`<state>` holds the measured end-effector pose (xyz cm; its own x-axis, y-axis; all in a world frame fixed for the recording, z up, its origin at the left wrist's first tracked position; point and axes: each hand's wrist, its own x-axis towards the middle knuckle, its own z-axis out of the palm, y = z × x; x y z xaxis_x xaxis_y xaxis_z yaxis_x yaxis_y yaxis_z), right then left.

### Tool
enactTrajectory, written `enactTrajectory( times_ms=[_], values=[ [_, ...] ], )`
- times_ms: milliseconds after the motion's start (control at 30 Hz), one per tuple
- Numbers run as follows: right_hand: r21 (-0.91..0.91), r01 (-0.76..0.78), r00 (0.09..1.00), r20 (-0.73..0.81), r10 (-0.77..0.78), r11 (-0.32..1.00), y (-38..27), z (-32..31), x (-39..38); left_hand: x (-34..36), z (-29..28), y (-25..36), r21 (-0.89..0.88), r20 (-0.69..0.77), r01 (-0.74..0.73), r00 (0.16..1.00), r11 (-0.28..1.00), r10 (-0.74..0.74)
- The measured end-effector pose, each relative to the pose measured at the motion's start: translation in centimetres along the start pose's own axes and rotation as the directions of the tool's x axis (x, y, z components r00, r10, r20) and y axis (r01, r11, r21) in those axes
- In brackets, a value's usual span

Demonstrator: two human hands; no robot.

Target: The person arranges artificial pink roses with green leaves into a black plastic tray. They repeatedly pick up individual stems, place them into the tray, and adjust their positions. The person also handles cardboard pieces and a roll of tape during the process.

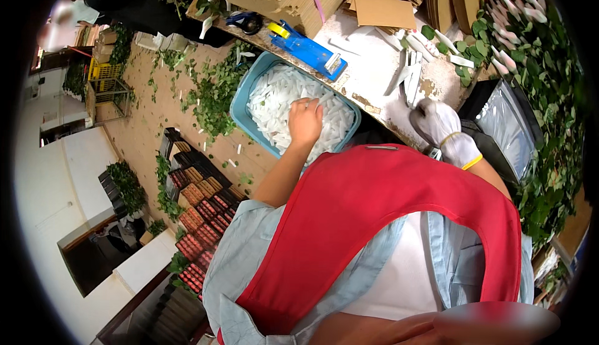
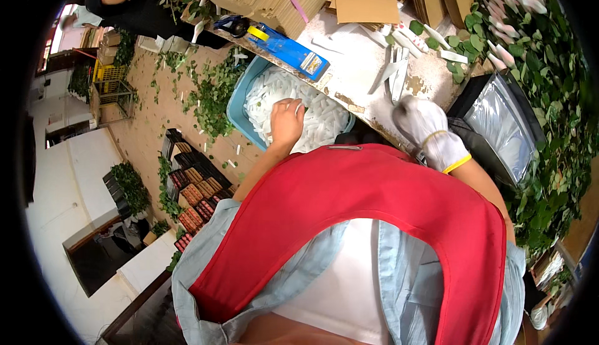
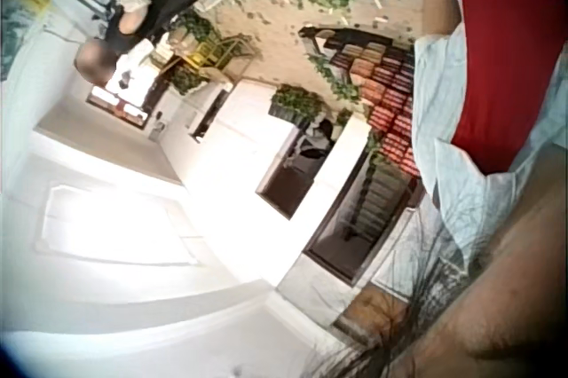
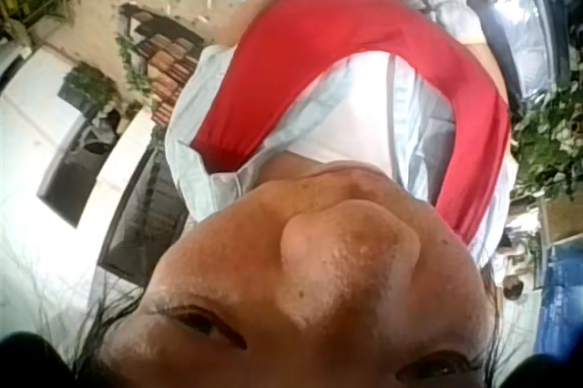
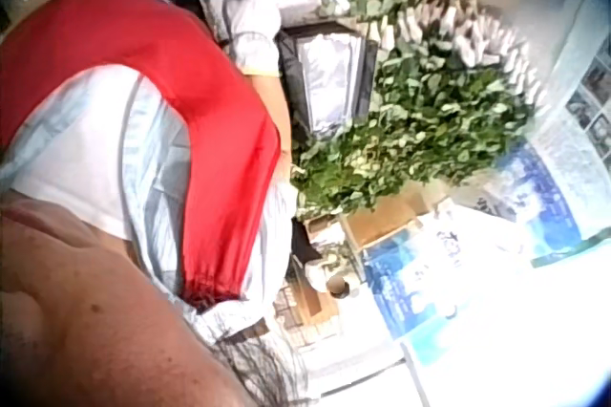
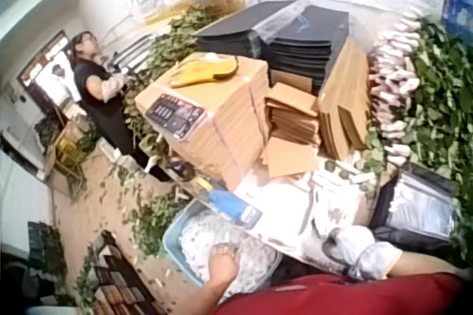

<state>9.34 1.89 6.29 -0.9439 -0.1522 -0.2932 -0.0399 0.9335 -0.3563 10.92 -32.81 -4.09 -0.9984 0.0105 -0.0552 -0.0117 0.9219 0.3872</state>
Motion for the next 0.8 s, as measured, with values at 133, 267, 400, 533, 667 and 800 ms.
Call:
enactTrajectory(
  times_ms=[133, 267, 400, 533, 667, 800],
  values=[
    [0.264, 0.409, 0.908, -0.216, -0.359, 0.874, -9.9, -3.7, 8.8, 3.7, -1.0, 4.6, -0.599, 0.114, -0.03, 0.986, 0.8, 0.122],
    [0.281, 0.14, 0.902, 0.359, -0.239, 0.949, -15.2, -5.0, 13.6, 5.9, -1.3, 5.5, -0.715, 0.168, 0.101, 0.985, 0.692, 0.03],
    [0.559, 0.036, 0.943, 0.254, -0.213, 0.828, -10.0, -6.3, 6.3, 6.0, -0.6, 5.2, -0.902, 0.159, 0.121, 0.986, 0.414, 0.059],
    [0.51, -0.269, 0.845, 0.532, -0.053, 0.817, -4.9, -4.0, 0.6, 6.5, -0.7, 7.4, -0.942, 0.214, 0.273, 0.937, 0.196, -0.277],
    [0.608, -0.019, 0.9, 0.356, -0.251, 0.794, -1.3, 1.4, 1.0, 7.0, -2.9, 9.9, -0.893, 0.328, 0.43, 0.825, 0.135, -0.461],
    [0.317, 0.214, 0.971, 0.032, -0.236, 0.924, 7.7, 2.4, -7.0, 7.1, -4.2, 15.4, -0.567, 0.82, 0.82, 0.571, 0.079, -0.042]
  ],
)
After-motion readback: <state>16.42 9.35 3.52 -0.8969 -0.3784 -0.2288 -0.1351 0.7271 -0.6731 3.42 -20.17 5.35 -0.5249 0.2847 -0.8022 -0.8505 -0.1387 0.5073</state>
